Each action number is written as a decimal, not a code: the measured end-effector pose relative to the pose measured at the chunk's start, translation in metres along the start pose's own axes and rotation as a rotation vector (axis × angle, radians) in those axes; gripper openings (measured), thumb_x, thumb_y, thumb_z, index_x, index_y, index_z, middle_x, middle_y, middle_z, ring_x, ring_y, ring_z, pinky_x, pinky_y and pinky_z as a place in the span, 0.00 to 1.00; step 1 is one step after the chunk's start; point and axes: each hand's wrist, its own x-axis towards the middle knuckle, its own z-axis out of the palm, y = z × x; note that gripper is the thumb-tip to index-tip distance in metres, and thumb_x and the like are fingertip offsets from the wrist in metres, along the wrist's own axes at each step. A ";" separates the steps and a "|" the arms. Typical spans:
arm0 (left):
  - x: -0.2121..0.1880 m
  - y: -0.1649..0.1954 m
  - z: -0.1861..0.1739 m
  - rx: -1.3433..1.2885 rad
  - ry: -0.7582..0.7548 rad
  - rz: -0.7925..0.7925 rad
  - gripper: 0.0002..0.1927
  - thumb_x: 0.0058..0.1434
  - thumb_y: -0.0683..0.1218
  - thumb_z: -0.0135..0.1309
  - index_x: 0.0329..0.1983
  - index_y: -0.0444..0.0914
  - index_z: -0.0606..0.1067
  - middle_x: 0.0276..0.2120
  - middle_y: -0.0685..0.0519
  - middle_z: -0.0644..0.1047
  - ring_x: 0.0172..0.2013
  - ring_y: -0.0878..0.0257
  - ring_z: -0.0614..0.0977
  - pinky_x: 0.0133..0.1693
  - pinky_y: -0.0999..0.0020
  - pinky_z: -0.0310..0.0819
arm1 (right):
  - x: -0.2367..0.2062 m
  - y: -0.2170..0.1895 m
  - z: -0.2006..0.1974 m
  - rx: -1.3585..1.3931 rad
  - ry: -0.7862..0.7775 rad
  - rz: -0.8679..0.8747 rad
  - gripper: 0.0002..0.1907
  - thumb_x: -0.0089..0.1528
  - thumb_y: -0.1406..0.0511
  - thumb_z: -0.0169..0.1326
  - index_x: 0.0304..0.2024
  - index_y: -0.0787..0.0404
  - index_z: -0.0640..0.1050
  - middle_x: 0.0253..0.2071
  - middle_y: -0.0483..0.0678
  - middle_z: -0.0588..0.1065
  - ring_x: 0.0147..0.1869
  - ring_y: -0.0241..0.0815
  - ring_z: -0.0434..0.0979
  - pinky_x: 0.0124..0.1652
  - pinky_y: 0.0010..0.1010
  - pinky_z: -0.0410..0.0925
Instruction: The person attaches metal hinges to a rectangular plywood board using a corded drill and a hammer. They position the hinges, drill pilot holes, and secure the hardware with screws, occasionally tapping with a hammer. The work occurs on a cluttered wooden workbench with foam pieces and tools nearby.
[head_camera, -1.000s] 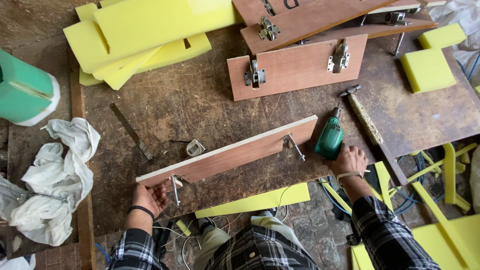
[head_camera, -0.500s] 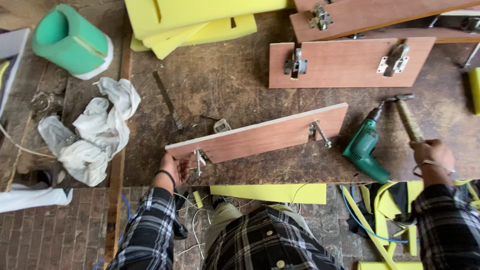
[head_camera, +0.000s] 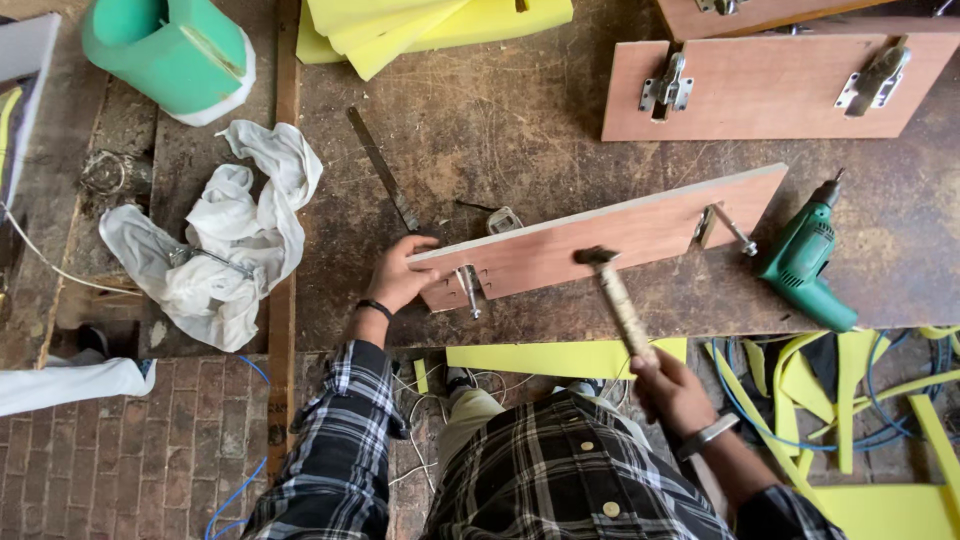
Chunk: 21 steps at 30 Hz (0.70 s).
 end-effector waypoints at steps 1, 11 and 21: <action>-0.001 0.006 -0.002 0.081 0.020 0.001 0.26 0.52 0.42 0.66 0.56 0.42 0.76 0.49 0.45 0.81 0.50 0.50 0.83 0.50 0.56 0.80 | -0.008 -0.004 0.023 -0.076 -0.046 -0.041 0.19 0.64 0.53 0.52 0.42 0.62 0.75 0.22 0.44 0.70 0.22 0.36 0.67 0.22 0.30 0.64; -0.005 0.024 -0.026 0.314 0.007 0.074 0.19 0.56 0.45 0.67 0.48 0.35 0.76 0.45 0.40 0.81 0.48 0.43 0.82 0.47 0.48 0.77 | -0.027 -0.022 0.156 -0.303 0.053 -0.343 0.27 0.67 0.47 0.49 0.36 0.66 0.74 0.21 0.43 0.70 0.25 0.34 0.66 0.25 0.30 0.62; 0.013 0.005 -0.023 0.305 -0.014 0.125 0.23 0.53 0.48 0.69 0.48 0.36 0.76 0.44 0.40 0.81 0.48 0.44 0.82 0.48 0.49 0.77 | -0.033 -0.002 0.183 -0.209 0.260 -0.607 0.23 0.63 0.47 0.50 0.42 0.61 0.74 0.22 0.41 0.70 0.24 0.32 0.65 0.23 0.29 0.61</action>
